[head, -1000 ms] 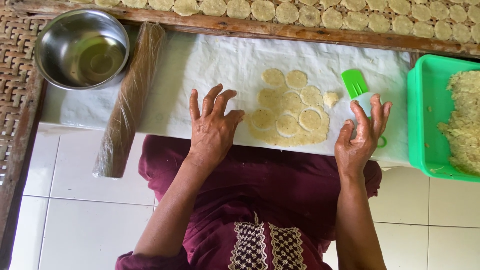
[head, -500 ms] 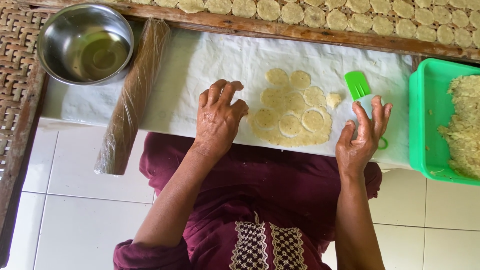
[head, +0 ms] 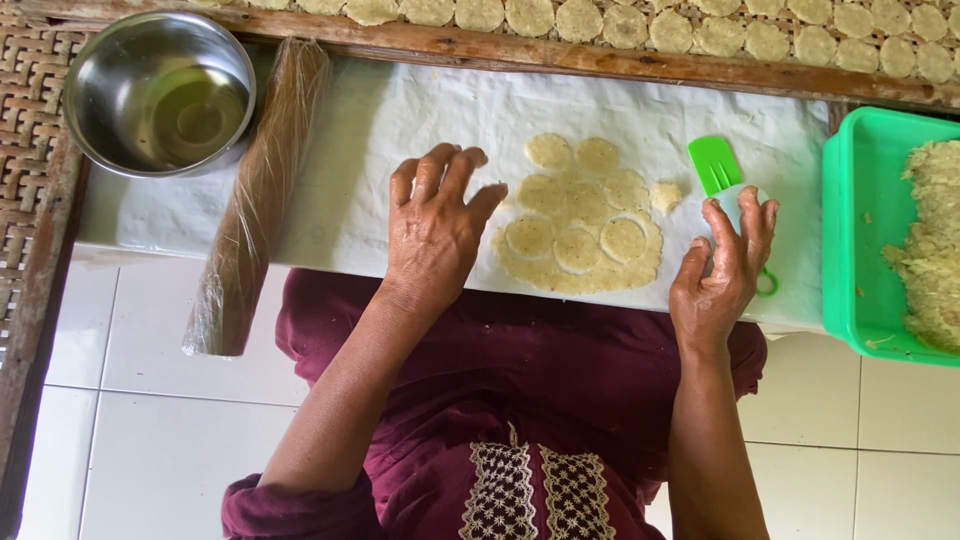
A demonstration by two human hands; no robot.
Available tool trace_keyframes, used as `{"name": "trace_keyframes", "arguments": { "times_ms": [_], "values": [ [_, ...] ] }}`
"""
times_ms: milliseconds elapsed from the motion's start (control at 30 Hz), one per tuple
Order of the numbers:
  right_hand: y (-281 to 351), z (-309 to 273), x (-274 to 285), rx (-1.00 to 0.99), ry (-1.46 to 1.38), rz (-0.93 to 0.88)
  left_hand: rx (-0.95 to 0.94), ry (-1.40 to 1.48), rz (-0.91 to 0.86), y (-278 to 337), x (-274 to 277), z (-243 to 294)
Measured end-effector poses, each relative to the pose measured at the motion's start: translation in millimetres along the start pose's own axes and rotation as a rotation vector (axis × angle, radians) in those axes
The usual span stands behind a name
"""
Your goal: Rolling out dough and cutting it into small circular shapes for snack preparation.
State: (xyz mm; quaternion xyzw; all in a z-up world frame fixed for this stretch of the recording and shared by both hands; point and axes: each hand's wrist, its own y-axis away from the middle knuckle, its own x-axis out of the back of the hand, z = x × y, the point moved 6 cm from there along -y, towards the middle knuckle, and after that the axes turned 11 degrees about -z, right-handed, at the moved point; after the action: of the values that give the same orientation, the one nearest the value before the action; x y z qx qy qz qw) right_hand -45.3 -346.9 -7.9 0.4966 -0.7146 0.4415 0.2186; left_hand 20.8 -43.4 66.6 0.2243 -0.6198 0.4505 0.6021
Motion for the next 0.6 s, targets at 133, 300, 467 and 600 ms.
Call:
{"name": "trace_keyframes", "arguments": {
  "times_ms": [133,300,467,600],
  "values": [
    [0,0,0,0.001,-0.004,0.003,0.027,0.069,0.022,-6,10,-3],
    [1,1,-1,0.008,0.004,0.003,-0.003,0.046,0.04,-8,10,-7],
    [0,0,-1,-0.005,-0.009,-0.001,-0.018,0.099,0.017,-14,17,-5],
    [-1,-3,1,-0.008,-0.014,-0.005,-0.009,0.133,0.018,-17,11,-7]
  ]
}}
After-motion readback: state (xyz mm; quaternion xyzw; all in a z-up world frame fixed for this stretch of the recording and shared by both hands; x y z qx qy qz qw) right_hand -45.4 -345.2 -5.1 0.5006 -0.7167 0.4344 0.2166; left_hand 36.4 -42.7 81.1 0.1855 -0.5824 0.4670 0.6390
